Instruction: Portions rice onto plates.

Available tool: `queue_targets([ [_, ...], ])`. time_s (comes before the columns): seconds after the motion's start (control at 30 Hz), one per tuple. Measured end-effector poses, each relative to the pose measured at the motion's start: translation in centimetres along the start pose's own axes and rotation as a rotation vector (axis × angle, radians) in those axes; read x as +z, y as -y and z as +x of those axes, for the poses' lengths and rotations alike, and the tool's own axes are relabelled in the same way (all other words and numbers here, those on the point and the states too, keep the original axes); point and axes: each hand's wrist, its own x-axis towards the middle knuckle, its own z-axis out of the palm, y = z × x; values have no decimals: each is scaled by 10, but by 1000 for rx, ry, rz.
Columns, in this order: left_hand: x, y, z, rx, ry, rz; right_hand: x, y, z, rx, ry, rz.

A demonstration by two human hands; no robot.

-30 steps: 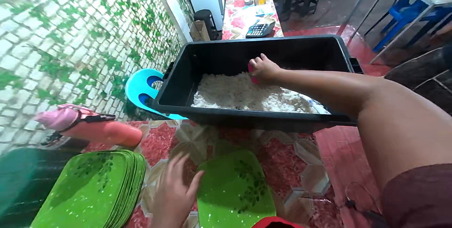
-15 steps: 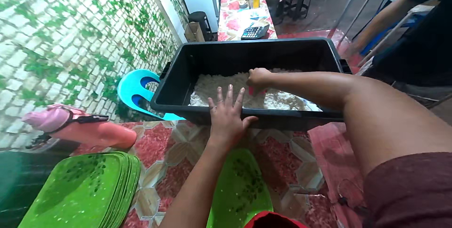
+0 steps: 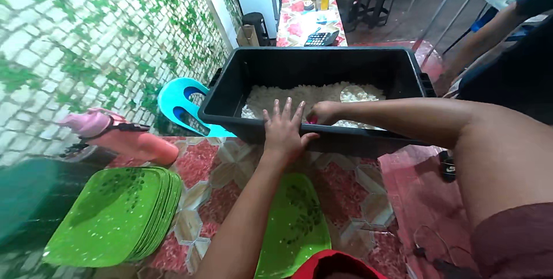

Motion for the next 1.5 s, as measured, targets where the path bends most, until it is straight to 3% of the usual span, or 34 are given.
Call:
queue_targets([
  [0.17,-4,-2,1,-14,30,8,-3,-11,-22,-11,-150,157],
  [0.3,4,7,2,28,-43,-76,-18,-29,-42,39,-292,585],
  [0.37,6,13,-8,57,-111,-192,-22,-41,-49,151,-250,816],
  [0.47,8,28,-59,79,-207,-280,-21,-48,-61,264,-280,1023],
  [0.53,10,45,-119,32,-156,-286,-19,-41,-73,313,-329,1142],
  [0.63,12,72,-216,-200,37,-337,-27,-22,-93,301,-427,1216],
  [0.77,20,79,-311,-619,247,-507,-46,26,-128,129,-477,1209],
  [0.9,35,55,-355,-872,392,-855,-36,96,-148,30,-392,1247],
  [1.0,41,41,-360,-953,296,-1100,4,148,-148,70,-326,1269],
  [1.1,47,33,-366,-963,186,-1312,62,188,-128,182,-287,1154],
  [1.17,49,29,-370,-964,170,-1375,104,198,-103,182,-338,876],
  [1.33,54,22,-373,-1021,235,-1586,188,222,-61,-24,-529,47],
  [1.43,59,20,-368,-1120,206,-1719,216,222,-49,-201,-585,-156],
  [1.5,61,21,-363,-1172,197,-1757,228,221,-44,-221,-659,-186],
])
